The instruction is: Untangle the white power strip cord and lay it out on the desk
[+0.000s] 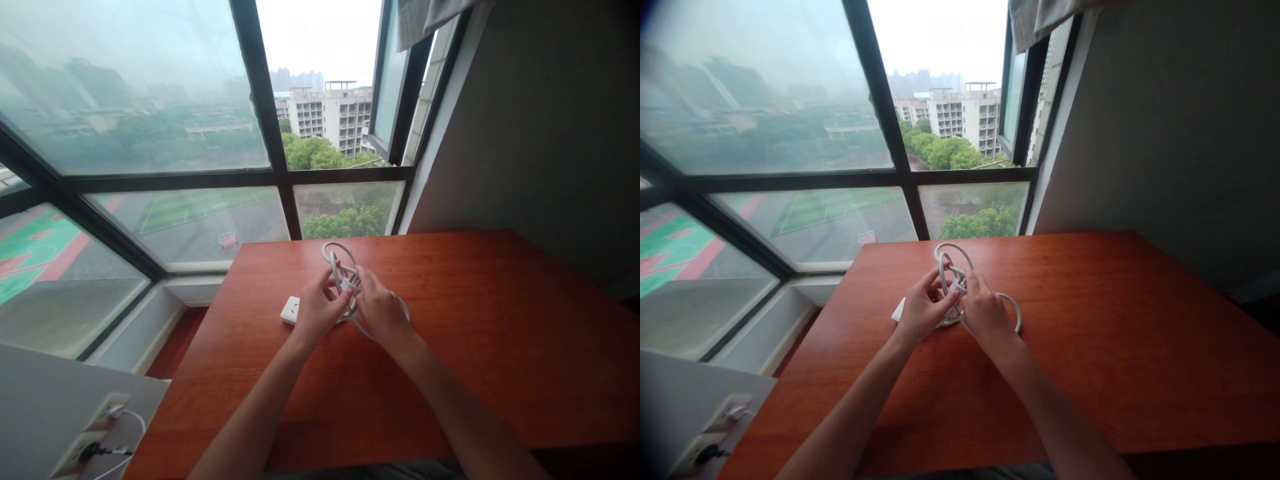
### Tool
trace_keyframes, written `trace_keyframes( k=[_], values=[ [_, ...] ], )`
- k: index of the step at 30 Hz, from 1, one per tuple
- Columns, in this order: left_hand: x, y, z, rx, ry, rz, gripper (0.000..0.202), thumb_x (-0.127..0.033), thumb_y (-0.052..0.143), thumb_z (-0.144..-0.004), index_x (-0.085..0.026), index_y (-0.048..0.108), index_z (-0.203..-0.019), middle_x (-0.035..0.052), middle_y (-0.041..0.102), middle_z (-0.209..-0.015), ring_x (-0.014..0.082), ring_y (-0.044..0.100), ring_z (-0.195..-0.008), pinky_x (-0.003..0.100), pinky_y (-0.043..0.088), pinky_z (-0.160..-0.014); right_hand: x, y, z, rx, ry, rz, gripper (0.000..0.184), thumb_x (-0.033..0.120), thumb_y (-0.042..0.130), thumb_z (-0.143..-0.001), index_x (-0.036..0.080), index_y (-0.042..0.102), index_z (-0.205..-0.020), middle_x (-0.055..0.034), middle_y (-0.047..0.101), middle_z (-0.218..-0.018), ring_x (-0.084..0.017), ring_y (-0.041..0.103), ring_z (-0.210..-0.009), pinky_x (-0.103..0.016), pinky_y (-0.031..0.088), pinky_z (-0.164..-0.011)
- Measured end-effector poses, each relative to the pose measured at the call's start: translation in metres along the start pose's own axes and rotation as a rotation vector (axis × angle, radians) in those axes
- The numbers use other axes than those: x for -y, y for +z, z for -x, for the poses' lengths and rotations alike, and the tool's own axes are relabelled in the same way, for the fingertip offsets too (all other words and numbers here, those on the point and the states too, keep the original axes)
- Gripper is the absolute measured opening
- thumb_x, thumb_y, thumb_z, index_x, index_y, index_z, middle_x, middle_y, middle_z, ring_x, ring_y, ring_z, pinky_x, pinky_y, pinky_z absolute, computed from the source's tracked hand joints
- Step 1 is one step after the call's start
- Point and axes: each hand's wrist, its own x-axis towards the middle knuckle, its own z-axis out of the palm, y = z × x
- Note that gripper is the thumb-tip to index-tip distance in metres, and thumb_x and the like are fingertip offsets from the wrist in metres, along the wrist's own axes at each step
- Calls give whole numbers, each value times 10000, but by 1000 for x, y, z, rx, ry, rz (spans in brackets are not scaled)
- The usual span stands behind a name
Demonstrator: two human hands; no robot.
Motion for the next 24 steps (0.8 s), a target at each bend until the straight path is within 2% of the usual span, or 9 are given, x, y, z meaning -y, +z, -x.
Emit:
trace_keyframes(
  k=[7,11,15,17,21,24],
  values=[
    [0,-4,2,-9,-25,44,594,-323,710,-753,-209,545,-1311,42,725,-918,55,494,-484,160,375,-445,-14,1,-4,-49,-43,-159,528,91,412,-813,151,473,-1334,-138,637,-1184,-253,645,-996,-350,523,-827],
    [2,-6,2,-3,-64,194,604,-331,739,-731,-193,560,-1291,66,726,-959,90,589,-554,185,471,-505,-22,-4,-6,1,-12,-109,523,137,450,-816,188,483,-1336,-106,672,-1120,-240,643,-956,-333,499,-827],
    [2,-9,2,1,-88,374,624,-305,766,-710,-160,559,-1280,106,716,-1023,198,692,-805,268,572,-658,-29,-8,-9,65,22,-40,327,224,502,-811,176,631,-1108,-103,686,-1009,-251,614,-979,-346,457,-887],
    [1,-10,1,-17,-104,414,618,-293,782,-693,-145,574,-1256,118,715,-1030,220,698,-840,289,586,-679,-31,-8,-10,72,51,-46,262,261,521,-804,179,653,-1016,-100,677,-1000,-246,607,-979,-339,449,-895],
    [1,-13,-1,-76,-123,411,592,-294,804,-664,-138,611,-1201,121,715,-1030,207,706,-772,269,589,-629,-36,-3,-10,49,127,-53,328,324,525,-805,169,632,-1073,-115,645,-1087,-256,606,-996,-349,461,-885],
    [2,-14,-2,-108,-138,402,586,-289,816,-645,-143,625,-1180,109,714,-1025,185,703,-735,245,584,-612,-39,1,-9,63,133,-65,404,346,505,-822,149,598,-1162,-132,627,-1132,-275,599,-1031,-380,468,-899]
  ],
)
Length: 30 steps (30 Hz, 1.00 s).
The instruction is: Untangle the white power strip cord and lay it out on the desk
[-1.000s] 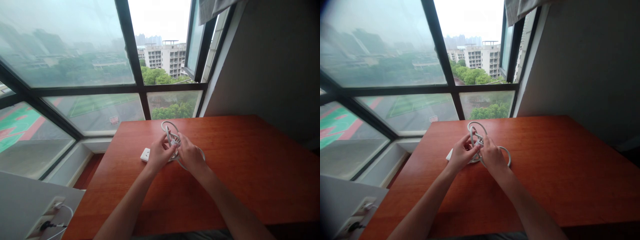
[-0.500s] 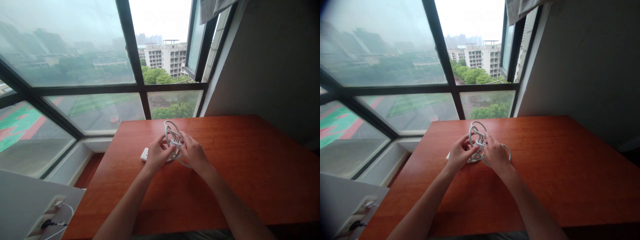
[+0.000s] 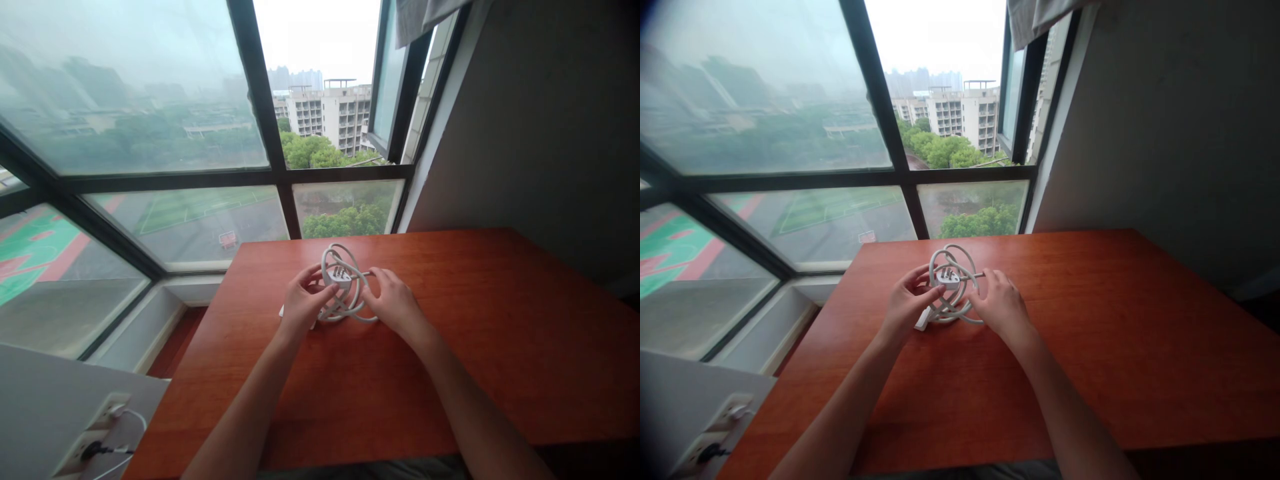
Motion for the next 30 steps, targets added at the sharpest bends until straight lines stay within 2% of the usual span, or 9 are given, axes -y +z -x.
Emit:
trace_keyframes(
  k=[3,6,11,16,19,23,27,30],
  values=[
    [1,-1,-1,-2,4,-9,578,-282,814,-648,-151,622,-1177,101,706,-1039,166,697,-719,237,584,-612,-1,1,0,-12,-75,-38,449,313,495,-829,129,553,-1234,-144,607,-1182,-284,563,-1105,-409,451,-958],
    [0,-1,-1,11,0,-24,572,-281,805,-661,-154,614,-1185,100,699,-1050,158,692,-722,233,584,-614,3,-2,1,-99,-199,-95,495,243,519,-809,130,506,-1291,-147,553,-1267,-278,505,-1185,-421,414,-1026],
    [-1,0,-2,15,-7,-20,595,-289,807,-652,-145,606,-1193,109,693,-1056,144,674,-686,228,572,-581,11,-5,1,-176,-339,-157,310,184,553,-802,185,634,-1101,-120,533,-1276,-260,479,-1201,-421,401,-1051],
    [-1,2,0,37,2,-44,595,-302,799,-660,-147,606,-1201,99,693,-1024,113,636,-627,202,535,-539,12,3,2,-159,-317,-152,346,183,574,-804,201,628,-1145,-112,535,-1283,-263,477,-1193,-439,425,-1025],
    [0,2,2,68,6,-79,589,-302,801,-661,-154,614,-1199,50,691,-844,97,597,-574,177,488,-505,13,4,4,-165,-283,-104,334,172,577,-806,229,640,-1129,-98,563,-1260,-265,491,-1167,-441,452,-984],
    [3,1,4,135,21,-101,587,-310,791,-684,-158,605,-1220,-20,592,-616,78,524,-507,156,406,-456,16,0,5,-203,-265,-40,235,168,548,-847,241,683,-1025,-83,620,-1167,-255,515,-1120,-416,458,-956],
    [4,0,4,185,4,-55,574,-327,772,-713,-154,599,-1232,-29,560,-598,67,477,-479,160,368,-437,15,-2,4,-231,-271,-74,190,172,548,-851,225,701,-951,-72,649,-1077,-230,562,-1039,-371,469,-925],
    [3,-2,3,200,-11,1,556,-325,760,-728,-143,600,-1228,-1,604,-657,86,518,-535,177,424,-485,12,0,3,-238,-259,-160,196,158,566,-818,216,703,-946,-66,649,-1061,-212,593,-991,-337,483,-893]
  ],
)
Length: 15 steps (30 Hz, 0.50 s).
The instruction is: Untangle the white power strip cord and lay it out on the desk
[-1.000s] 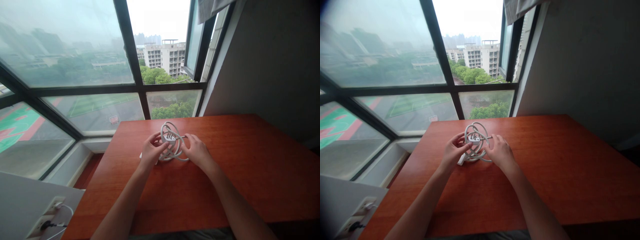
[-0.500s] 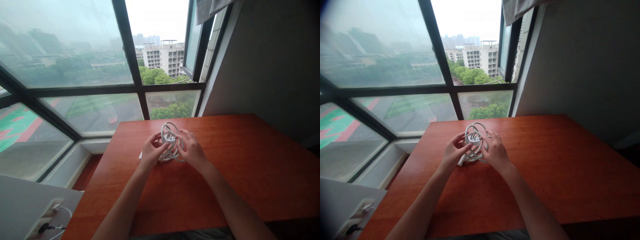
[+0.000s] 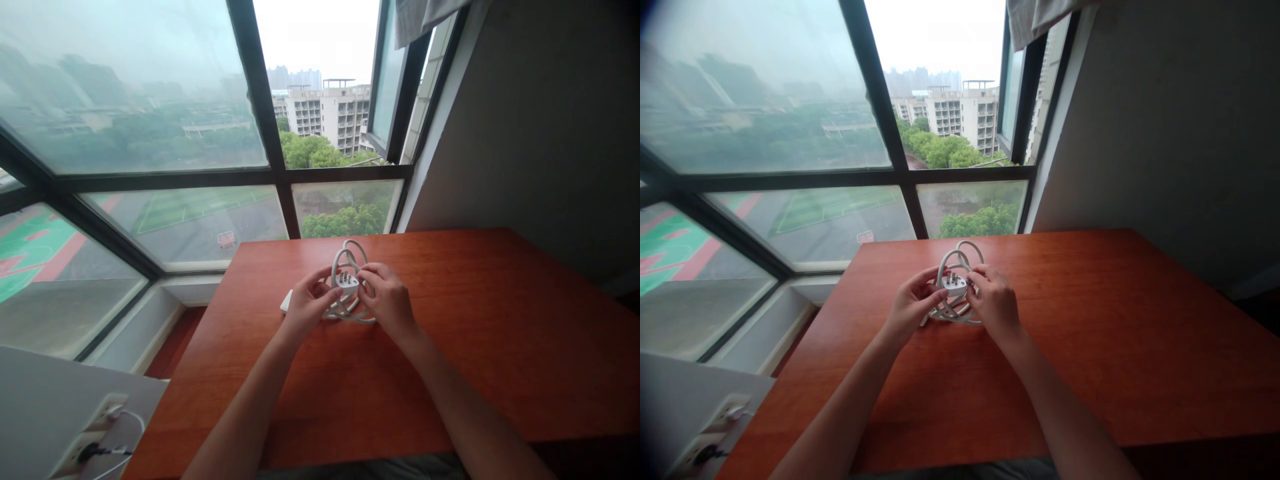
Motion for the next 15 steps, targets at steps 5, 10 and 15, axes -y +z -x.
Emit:
trace_keyframes(
  k=[5,10,15],
  values=[
    [-2,-3,-1,-14,16,64,474,-324,704,-775,-143,609,-1202,127,657,-1076,153,610,-781,245,535,-645,-3,2,0,-15,32,-136,189,183,606,-793,214,713,-946,-69,650,-1075,-211,610,-971,-333,499,-866],
    [4,2,-3,-104,86,-35,523,-275,650,-799,-196,521,-1300,98,662,-1070,140,624,-757,225,521,-619,-2,-1,-3,-74,-56,-121,186,190,617,-806,243,726,-947,-70,642,-1110,-245,541,-1085,-412,462,-946],
    [7,11,0,-103,222,-306,317,-141,584,-777,-196,686,-1071,63,703,-1001,181,650,-852,266,512,-769,1,-3,-2,-54,-141,-158,197,208,596,-852,292,737,-960,-52,664,-972,-229,547,-1028,-417,482,-903]
  ],
)
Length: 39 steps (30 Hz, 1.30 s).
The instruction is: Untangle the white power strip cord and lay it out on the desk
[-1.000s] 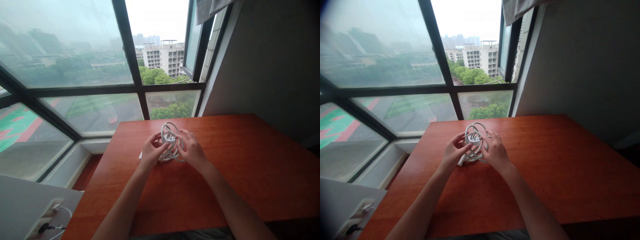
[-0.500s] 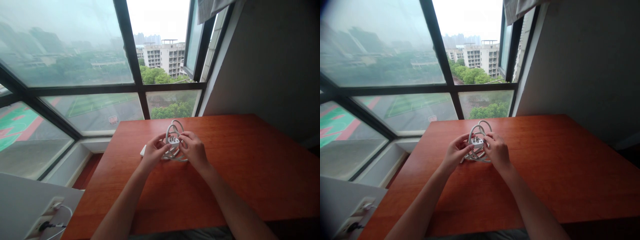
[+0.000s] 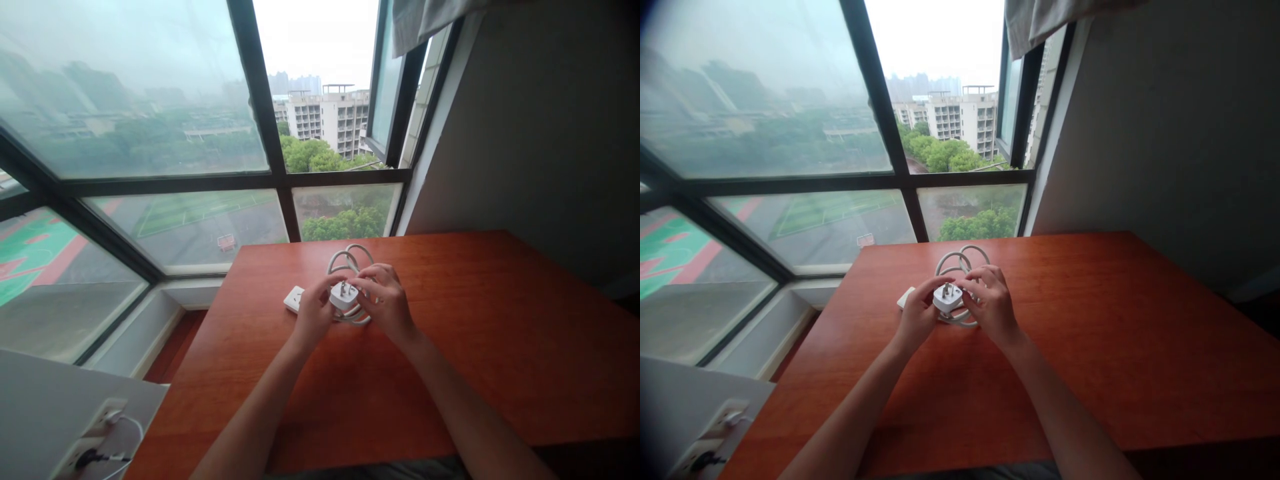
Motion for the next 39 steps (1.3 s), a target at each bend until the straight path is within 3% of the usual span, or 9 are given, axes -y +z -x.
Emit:
trace_keyframes(
  k=[5,11,17,20,24,31,35,39],
  values=[
    [-8,2,2,84,117,-82,322,-146,622,-776,-186,689,-1088,97,689,-1099,248,628,-1015,327,488,-877,3,0,2,4,-49,-73,179,251,593,-878,296,741,-967,-49,669,-921,-209,575,-948,-385,508,-838],
    [-7,6,1,147,157,-70,318,-189,656,-776,-187,685,-1092,93,682,-1083,242,628,-955,316,494,-834,13,1,6,15,-99,-157,208,227,588,-882,309,729,-1011,-46,661,-933,-199,595,-938,-372,528,-822],
    [-5,10,0,98,131,-119,198,-231,594,-824,-199,727,-968,68,704,-965,207,627,-839,310,503,-776,19,0,3,52,-108,-161,177,238,598,-865,282,716,-990,-54,667,-954,-215,598,-977,-394,522,-857],
    [-5,11,-1,41,97,-74,224,-272,630,-811,-217,723,-1007,73,709,-989,231,638,-915,332,510,-824,13,-5,-1,45,-27,-100,194,283,583,-869,249,682,-1032,-70,663,-1028,-232,586,-1023,-414,492,-916],
    [-3,12,-2,-123,3,-35,193,-314,642,-822,-236,735,-972,71,721,-990,229,656,-936,346,515,-852,-1,-6,-1,11,188,12,347,389,539,-887,180,603,-1158,-112,642,-1112,-253,579,-1059,-420,466,-947],
    [4,10,-3,-200,-52,-18,225,-371,650,-822,-230,733,-975,71,713,-1049,224,661,-974,323,534,-840,3,10,8,180,364,74,618,545,463,-889,104,491,-1321,-188,559,-1304,-298,527,-1212,-436,433,-1004],
    [6,10,-2,-202,-58,1,309,-402,652,-822,-193,717,-1040,90,692,-1105,232,650,-1002,296,545,-804,11,18,13,201,394,79,705,532,511,-853,68,422,-1377,-224,509,-1355,-321,491,-1263,-454,436,-1009],
    [8,10,-2,-211,-16,-37,319,-397,642,-835,-194,711,-1071,90,691,-1107,236,626,-1068,315,519,-887,8,21,12,137,442,27,653,421,548,-819,97,430,-1373,-204,554,-1317,-309,540,-1218,-440,457,-993]
  ],
)
